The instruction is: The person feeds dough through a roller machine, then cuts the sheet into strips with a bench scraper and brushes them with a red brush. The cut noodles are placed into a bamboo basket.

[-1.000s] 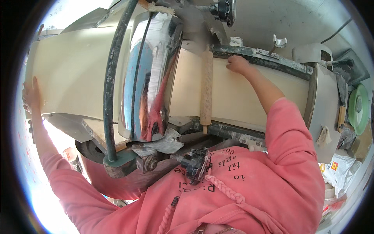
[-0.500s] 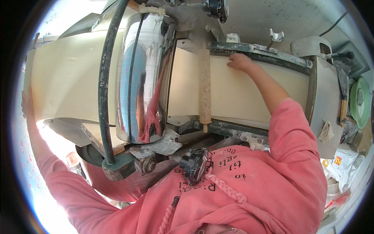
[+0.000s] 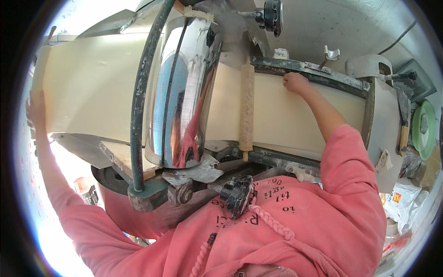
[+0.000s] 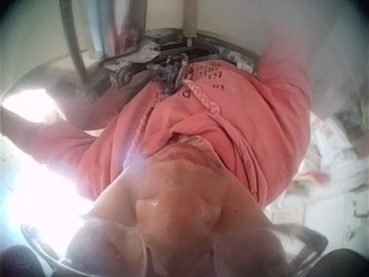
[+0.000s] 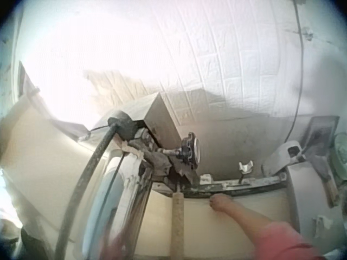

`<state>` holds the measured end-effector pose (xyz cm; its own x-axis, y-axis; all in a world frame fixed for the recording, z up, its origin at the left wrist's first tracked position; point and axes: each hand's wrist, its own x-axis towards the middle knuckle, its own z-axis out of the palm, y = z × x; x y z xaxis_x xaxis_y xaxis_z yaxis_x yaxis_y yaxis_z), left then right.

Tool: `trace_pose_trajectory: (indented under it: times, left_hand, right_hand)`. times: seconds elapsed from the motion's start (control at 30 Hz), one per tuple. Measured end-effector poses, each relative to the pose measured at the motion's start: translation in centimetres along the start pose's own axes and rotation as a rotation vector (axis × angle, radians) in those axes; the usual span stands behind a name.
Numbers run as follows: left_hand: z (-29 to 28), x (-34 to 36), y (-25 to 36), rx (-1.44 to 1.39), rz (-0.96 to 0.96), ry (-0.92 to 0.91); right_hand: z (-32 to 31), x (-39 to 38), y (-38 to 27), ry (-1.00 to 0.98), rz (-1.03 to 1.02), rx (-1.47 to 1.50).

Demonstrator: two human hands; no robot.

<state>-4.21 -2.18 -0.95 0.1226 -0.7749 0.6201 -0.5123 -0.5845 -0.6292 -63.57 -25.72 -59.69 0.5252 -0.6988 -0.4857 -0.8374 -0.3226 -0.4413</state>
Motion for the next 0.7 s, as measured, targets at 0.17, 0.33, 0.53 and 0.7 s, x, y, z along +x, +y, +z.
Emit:
trace_pose_trajectory:
  times: [0.17,0.33,0.53,0.7]
  left_hand:
    - [2.0,-5.1,6.7,0.056,0.137,0.046]
    - [0.9,-6.6,9.5,0.117,0.052,0.025]
    - [0.0,-6.5,9.9,0.135,-0.131,-0.158]
    - [0.2,-6.7,10.2,0.116,-0.137,-0.140]
  right_hand:
    - [0.3,0.3,-0.9,0.037,-0.055,0.079]
    - [0.8,0.9,-3.1,0.049,-0.088,0.093]
    - [1.3,1.2,-4.0,0.105,-0.107,0.135]
    - [1.7,1.0,-2.4,0.110,-0.125,0.124]
